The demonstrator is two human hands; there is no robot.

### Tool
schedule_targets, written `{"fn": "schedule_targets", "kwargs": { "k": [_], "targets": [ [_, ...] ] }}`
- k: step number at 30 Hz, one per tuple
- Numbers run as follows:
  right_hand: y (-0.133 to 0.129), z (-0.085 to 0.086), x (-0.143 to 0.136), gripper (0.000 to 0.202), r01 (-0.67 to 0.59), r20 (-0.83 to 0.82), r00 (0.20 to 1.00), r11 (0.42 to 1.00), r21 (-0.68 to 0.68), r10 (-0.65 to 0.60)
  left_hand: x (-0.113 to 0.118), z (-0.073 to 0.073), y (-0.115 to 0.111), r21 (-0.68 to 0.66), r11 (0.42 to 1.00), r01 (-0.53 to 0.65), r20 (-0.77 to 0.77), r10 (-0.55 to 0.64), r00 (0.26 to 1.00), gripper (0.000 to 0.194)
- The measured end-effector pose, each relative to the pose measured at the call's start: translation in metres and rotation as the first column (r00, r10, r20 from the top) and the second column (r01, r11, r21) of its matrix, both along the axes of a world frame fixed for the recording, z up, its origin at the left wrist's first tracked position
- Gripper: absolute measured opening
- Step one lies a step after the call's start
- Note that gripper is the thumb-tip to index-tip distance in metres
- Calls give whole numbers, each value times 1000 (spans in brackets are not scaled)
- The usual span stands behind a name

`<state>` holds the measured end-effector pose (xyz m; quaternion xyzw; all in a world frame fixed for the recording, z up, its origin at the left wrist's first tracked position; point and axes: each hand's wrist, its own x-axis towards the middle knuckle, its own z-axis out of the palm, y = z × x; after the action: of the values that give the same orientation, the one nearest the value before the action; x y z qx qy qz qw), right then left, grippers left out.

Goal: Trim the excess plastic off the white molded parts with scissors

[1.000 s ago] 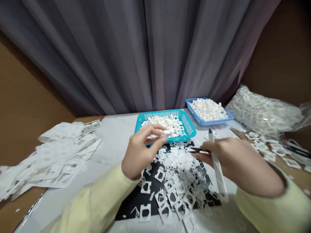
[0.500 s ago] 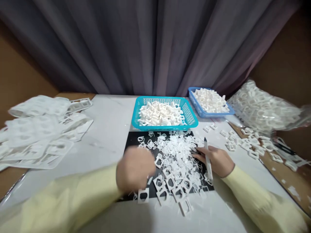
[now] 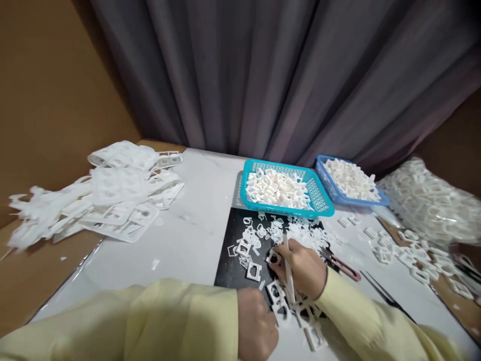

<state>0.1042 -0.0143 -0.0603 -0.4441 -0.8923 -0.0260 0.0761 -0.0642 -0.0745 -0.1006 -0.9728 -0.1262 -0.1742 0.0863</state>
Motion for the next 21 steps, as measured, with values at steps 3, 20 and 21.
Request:
{"fn": "schedule_targets", "kwargs": {
  "k": [3,20,21],
  "targets": [
    [0,-1,4,14,-14,-77,997,1000,27,16,0,-6,-1,-31,999,-23,53,25,998,18],
    [-7,16,48,26,-14,-416,886,910,414,203,18,26,77,-856,511,82,360,475,803,18],
    [-5,16,50,28,-16,-433,878,916,401,205,23,34,86,-903,407,135,346,506,790,16]
  ]
}}
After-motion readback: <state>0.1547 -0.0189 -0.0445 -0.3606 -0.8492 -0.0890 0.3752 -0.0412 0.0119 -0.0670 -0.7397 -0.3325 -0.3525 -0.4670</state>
